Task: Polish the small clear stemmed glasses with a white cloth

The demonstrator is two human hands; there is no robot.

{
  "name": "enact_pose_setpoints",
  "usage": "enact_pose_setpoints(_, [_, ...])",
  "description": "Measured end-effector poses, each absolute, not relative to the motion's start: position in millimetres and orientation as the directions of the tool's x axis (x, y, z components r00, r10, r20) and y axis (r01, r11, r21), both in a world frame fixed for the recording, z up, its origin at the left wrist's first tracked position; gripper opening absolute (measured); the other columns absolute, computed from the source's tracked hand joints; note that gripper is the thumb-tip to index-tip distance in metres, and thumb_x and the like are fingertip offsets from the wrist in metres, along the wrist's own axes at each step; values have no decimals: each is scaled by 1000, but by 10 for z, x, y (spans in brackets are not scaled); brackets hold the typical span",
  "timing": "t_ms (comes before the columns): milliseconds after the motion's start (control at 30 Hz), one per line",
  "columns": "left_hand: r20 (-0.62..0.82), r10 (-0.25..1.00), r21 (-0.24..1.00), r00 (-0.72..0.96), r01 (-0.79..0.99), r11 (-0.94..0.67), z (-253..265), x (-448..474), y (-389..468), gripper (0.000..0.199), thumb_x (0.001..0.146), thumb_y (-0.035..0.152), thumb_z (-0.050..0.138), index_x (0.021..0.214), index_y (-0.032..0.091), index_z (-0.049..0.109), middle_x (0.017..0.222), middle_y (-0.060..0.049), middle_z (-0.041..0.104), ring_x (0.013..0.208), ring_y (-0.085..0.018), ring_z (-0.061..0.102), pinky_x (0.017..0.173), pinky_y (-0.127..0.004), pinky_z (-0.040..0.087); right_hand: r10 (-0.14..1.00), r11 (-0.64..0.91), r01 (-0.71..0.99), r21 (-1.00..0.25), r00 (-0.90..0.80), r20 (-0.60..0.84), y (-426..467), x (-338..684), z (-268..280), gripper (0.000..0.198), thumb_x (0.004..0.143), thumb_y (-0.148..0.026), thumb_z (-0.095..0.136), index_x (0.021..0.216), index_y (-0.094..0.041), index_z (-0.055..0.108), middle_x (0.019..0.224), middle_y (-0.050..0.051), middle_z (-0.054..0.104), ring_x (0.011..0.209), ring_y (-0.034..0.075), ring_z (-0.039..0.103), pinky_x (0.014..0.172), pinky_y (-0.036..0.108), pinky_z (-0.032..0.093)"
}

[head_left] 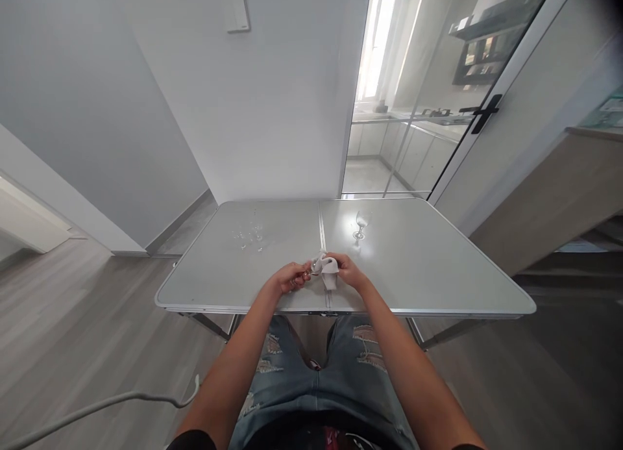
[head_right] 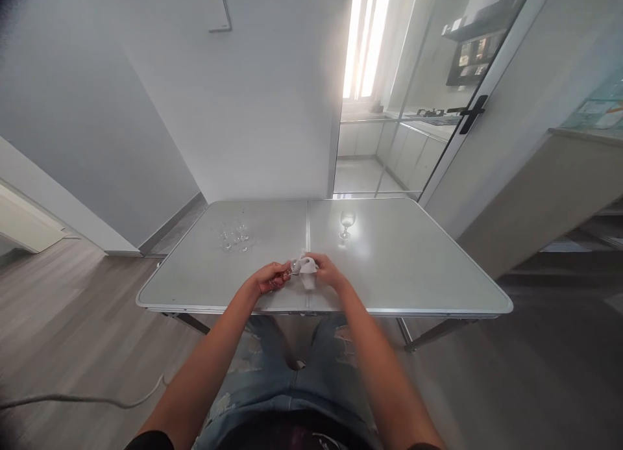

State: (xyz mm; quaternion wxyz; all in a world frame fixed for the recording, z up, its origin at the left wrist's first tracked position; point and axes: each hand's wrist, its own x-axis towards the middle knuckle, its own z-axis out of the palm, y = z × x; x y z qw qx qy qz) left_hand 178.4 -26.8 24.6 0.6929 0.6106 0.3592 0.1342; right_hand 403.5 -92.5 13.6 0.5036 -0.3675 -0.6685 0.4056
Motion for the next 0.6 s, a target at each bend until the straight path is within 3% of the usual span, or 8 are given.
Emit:
enact_pose_setpoints(100, [-153,800,933,580,351,-77,249,1888,-321,63,76,76,63,61,15,61,50,2,49,44,-7,35,48,-23,24,915,401,121,-908,-11,403,-892,3925,63,13,78,-31,65,82,-19,66,78,1,63,74,17,54,68,27,42])
enact_pose_setpoints(233, [186,858,649,479,596,-473,268,2005,-422,47,90,60,59,76,17,72,66,-4,66,63,-15,55,57,-25,29,877,341,121,-932,318,361,-869,3708,63,14,80,-32,62,82,-19,63,75,-1,60,69,14,50,63,24,40])
enact_pose_setpoints(300, [278,837,496,472,675,-546,268,2019,-463,40,94,54,57,87,19,75,76,-7,72,72,-18,61,61,-27,31,839,294,100,-951,449,307,-862,3614,94,16,81,-34,62,82,-18,63,73,-2,60,67,14,49,62,24,40])
enact_pose_setpoints(400, [387,771,407,506,657,-635,242,1991,-485,32,96,47,59,104,22,75,89,-8,73,84,-20,64,69,-28,38,780,257,51,-965,579,238,-837,3528,136,17,79,-35,63,80,-18,63,73,-2,61,66,14,51,61,24,41])
enact_pose_setpoints(500, [492,704,388,513,595,-704,188,1945,-465,26,96,37,60,112,22,74,98,-9,71,95,-21,62,78,-29,42,741,281,-26,-959,641,199,-802,3514,148,18,79,-36,64,80,-18,62,71,-2,60,64,13,50,61,24,40])
enact_pose_setpoints(600, [504,720,499,477,519,-694,113,1915,-422,23,98,31,56,103,20,76,91,-9,69,89,-19,60,76,-29,43,783,328,-64,-943,576,233,-794,3561,148,15,79,-33,65,81,-19,62,72,-3,59,65,13,49,61,23,40])
